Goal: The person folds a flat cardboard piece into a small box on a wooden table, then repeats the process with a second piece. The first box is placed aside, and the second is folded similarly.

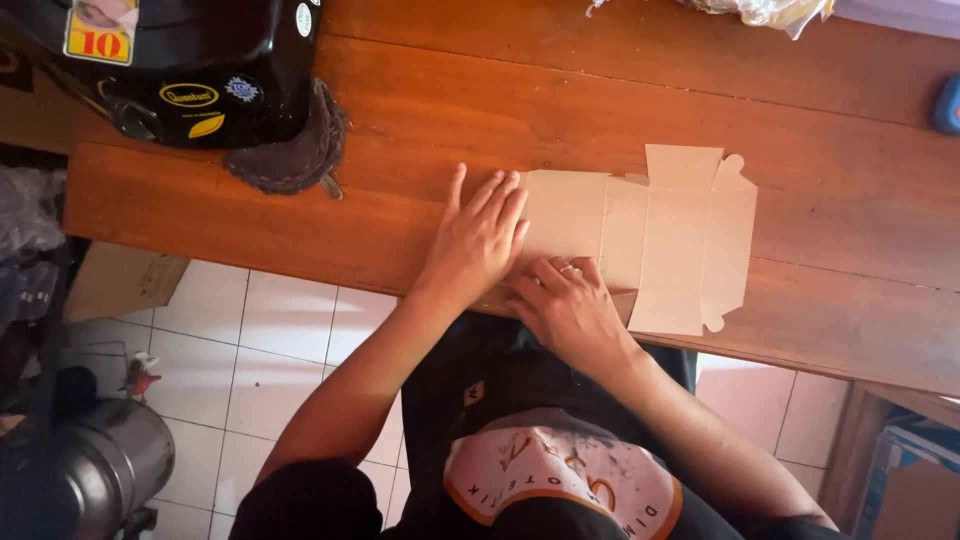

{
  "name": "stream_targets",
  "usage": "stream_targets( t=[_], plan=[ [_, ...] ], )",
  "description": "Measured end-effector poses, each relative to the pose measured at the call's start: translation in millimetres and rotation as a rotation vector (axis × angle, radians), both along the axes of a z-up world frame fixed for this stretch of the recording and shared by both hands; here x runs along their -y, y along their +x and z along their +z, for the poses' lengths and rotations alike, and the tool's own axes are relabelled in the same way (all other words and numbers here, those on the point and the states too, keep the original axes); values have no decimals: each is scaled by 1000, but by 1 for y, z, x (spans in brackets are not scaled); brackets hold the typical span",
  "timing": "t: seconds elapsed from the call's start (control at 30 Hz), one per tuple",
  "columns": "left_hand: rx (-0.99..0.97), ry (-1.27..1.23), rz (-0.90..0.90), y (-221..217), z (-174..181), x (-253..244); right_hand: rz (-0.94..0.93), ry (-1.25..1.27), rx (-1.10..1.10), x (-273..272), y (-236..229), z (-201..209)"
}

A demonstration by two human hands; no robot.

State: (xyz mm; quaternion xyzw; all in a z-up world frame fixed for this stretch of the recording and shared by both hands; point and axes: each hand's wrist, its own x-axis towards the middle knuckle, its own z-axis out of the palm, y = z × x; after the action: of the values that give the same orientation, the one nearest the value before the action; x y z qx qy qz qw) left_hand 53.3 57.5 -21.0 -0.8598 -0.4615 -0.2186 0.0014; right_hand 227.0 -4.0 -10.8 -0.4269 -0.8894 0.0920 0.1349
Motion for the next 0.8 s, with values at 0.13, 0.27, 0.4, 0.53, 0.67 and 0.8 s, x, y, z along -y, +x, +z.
stream_targets(
  t=[0.13, 0.27, 0.4, 0.53, 0.67, 0.8],
  plan=[
    [-59, -62, -11, 2, -6, -23, -8, -67, 75, -8, -10, 17],
    [-46, -10, -11, 6, -15, -12, 57, -91, 120, 12, -10, 24],
    [-15, -11, -3, -13, -50, -34, 48, -307, -269, -12, 5, 91],
    [47, -7, 129, -18, 2, -26, -59, -285, -360, -54, 78, 62],
    [221, -2, 169, 13, 35, -26, -333, -192, 175, -102, 117, 54],
    [310, -50, 8, 43, 34, -18, -258, -209, 207, -141, 111, 46]
  ],
)
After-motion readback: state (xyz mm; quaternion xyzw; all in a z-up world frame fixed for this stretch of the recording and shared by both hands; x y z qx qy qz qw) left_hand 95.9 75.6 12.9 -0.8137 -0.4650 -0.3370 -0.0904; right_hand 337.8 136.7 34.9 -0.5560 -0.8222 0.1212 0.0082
